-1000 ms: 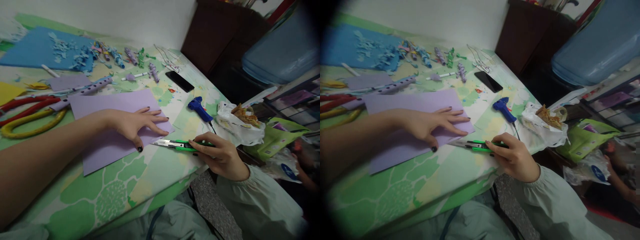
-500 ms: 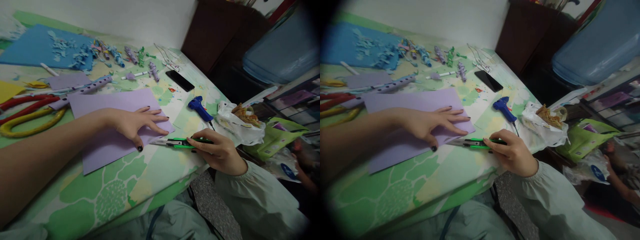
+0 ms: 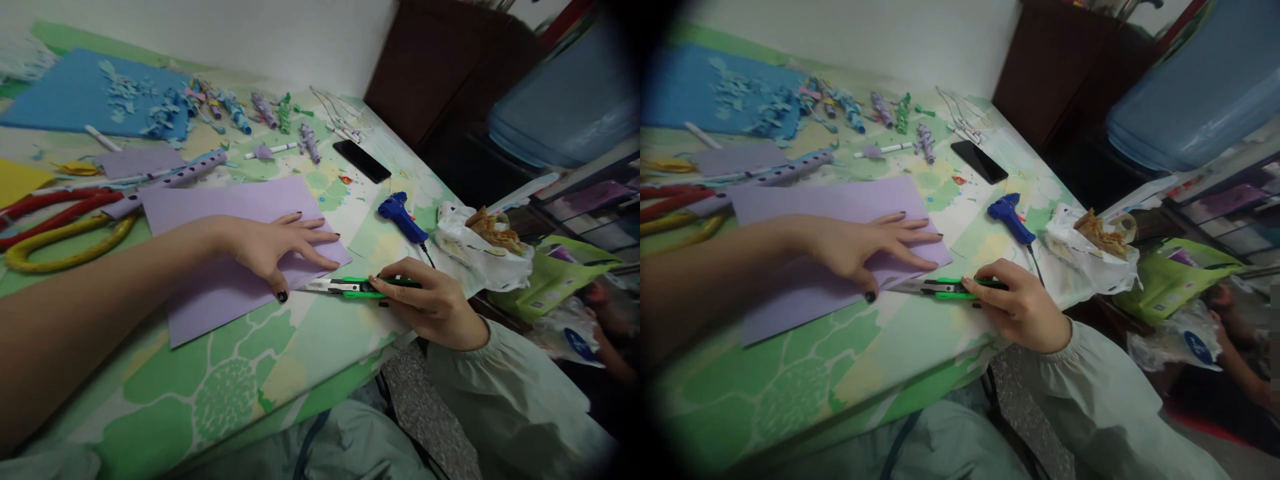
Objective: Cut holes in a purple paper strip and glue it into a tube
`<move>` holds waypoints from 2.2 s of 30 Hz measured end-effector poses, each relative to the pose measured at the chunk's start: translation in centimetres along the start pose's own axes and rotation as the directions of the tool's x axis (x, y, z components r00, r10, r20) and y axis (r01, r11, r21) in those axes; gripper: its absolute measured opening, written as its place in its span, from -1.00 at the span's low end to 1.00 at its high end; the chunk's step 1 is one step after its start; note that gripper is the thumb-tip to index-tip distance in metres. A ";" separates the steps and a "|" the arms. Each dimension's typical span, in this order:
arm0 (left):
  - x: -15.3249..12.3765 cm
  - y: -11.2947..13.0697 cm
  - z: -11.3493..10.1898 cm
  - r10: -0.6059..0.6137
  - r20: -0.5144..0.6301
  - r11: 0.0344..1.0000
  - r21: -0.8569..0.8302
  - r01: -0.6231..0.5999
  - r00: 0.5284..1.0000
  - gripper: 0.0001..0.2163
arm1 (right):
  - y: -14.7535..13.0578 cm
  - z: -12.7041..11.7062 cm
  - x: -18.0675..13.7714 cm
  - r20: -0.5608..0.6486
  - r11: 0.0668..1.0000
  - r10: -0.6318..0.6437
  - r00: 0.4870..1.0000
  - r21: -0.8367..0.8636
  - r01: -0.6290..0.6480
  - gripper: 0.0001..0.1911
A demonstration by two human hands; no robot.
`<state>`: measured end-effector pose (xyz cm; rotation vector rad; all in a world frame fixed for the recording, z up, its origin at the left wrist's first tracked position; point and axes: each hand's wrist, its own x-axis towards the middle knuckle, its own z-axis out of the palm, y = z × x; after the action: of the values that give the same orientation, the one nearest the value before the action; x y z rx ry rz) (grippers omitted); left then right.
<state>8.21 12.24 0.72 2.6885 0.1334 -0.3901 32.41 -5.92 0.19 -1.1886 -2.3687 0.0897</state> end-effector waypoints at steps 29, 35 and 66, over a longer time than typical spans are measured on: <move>-0.6 0.0 -0.2 0.037 -0.009 0.998 -0.052 -0.037 0.999 -0.17 | -0.4 -0.1 -0.2 -0.046 0.995 0.083 0.995 -0.050 -0.085 -0.65; -1.1 1.3 -0.1 -0.046 0.012 0.999 -0.022 0.046 0.999 0.05 | -0.6 -0.2 -0.3 -0.040 0.994 0.094 0.995 -0.052 -0.096 -0.64; -4.8 2.4 1.0 -0.183 0.042 0.982 -0.046 0.185 0.982 -0.18 | -2.2 -0.1 -0.3 0.002 0.995 0.073 0.997 -0.074 -0.073 -0.68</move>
<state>3.74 9.46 2.16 2.6264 0.3781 -0.4868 31.02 -7.55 0.71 -1.3110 -2.3506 0.0296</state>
